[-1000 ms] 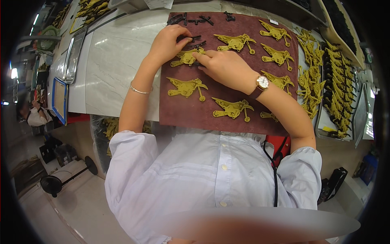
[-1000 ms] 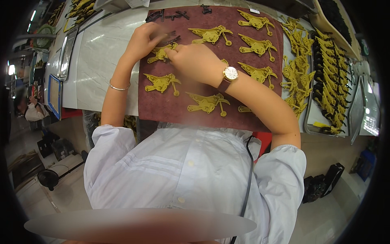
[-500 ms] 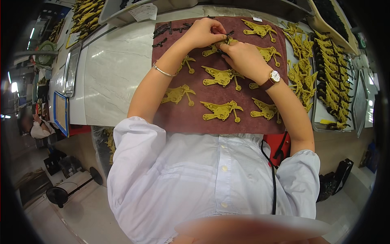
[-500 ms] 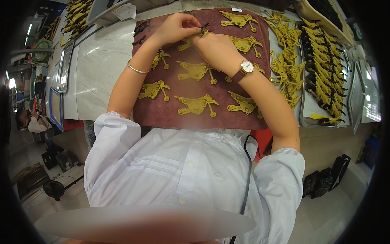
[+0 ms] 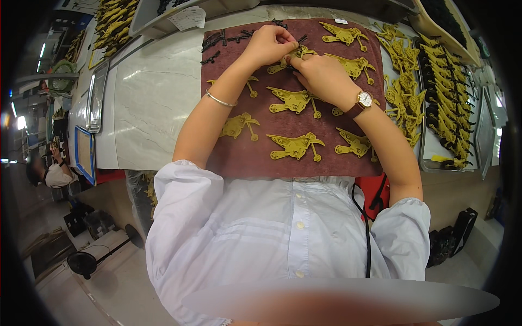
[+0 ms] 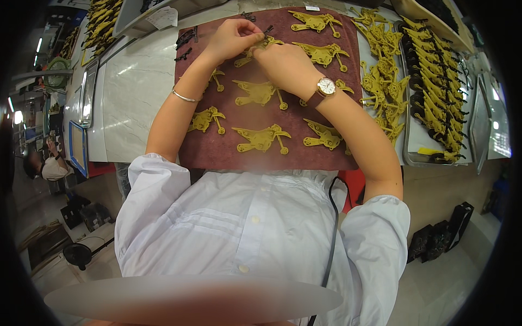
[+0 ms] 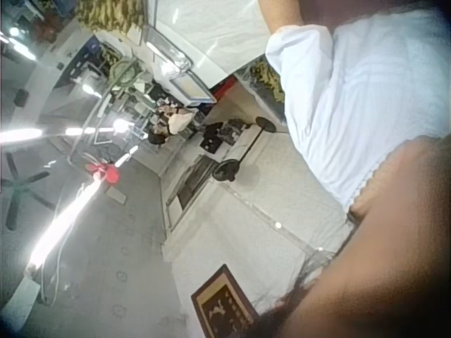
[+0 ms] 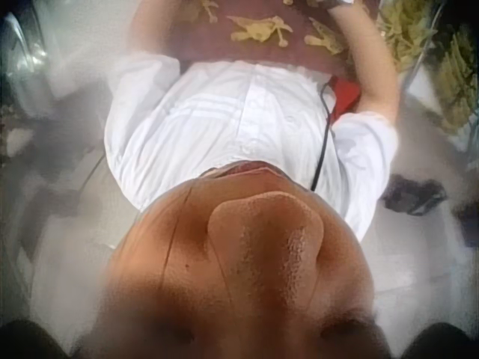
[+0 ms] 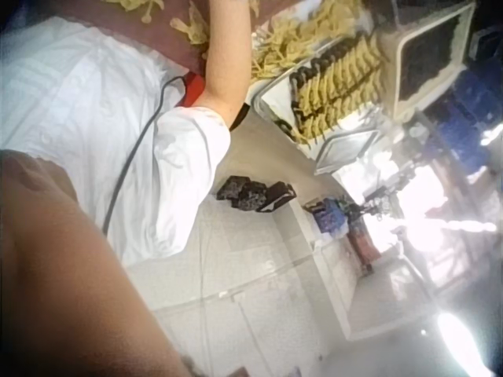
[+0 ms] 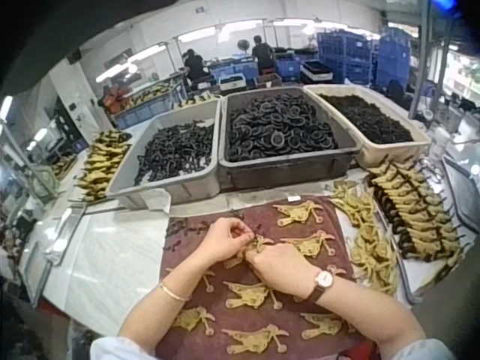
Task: The person assembles toy plastic motorcycles by hand, attaching plastic wheels to the yellow bodies.
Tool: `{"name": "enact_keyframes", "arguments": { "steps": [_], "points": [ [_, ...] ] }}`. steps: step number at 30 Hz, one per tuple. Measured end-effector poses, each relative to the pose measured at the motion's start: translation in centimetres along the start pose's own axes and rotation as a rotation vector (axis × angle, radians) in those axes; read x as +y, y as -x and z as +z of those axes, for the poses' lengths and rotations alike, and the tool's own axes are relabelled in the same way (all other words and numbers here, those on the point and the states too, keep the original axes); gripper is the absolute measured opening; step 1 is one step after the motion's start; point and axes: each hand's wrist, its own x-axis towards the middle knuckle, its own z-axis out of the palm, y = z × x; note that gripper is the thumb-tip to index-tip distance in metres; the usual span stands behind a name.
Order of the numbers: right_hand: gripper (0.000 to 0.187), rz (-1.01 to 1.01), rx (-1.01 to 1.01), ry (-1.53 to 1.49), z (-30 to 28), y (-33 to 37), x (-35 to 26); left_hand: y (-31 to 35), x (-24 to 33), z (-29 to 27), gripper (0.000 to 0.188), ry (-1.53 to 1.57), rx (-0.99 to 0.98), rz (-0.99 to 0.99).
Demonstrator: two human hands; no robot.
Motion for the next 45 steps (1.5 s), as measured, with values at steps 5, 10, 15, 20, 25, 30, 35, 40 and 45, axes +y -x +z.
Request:
{"name": "enact_keyframes", "arguments": {
  "steps": [5,10,15,20,25,30,35,40,45],
  "points": [
    [0.033,-0.018,-0.021,0.045,0.3,-0.1,0.2,-0.1,1.0,-0.2,0.022,-0.082,-0.009,-0.014],
    [0.033,0.004,-0.095,0.096,-0.4,-0.3,-0.4,-1.6,1.4,-0.7,0.024,-0.239,-0.062,-0.055],
    [0.038,-0.029,-0.075,0.035,-0.8,0.1,0.0,-2.0,0.1,-0.5,0.03,-0.286,-0.033,0.048],
    [0.03,-0.18,0.228,-0.22,-0.5,0.5,2.4,2.1,2.0,-1.1,0.027,0.059,0.203,0.307],
    [0.028,-0.176,0.237,-0.492,-2.2,0.6,0.5,8.8,5.3,-1.6,0.026,0.368,0.087,0.173],
    [0.032,0.029,0.055,-0.795,-2.9,2.2,-4.6,13.3,4.9,-0.6,0.022,0.641,0.216,0.021],
    [0.031,0.057,-0.12,-1.1,-2.2,3.8,-6.0,17.4,4.6,-0.3,0.019,0.872,0.266,0.045],
    [0.03,0.251,-0.241,-1.401,-2.3,4.2,-7.2,19.0,5.2,-0.3,0.026,0.804,0.359,0.009],
    [0.029,0.25,-0.172,-1.5,-1.4,3.6,-7.0,19.8,4.9,-0.2,0.025,0.832,0.479,0.041]
  ]
}}
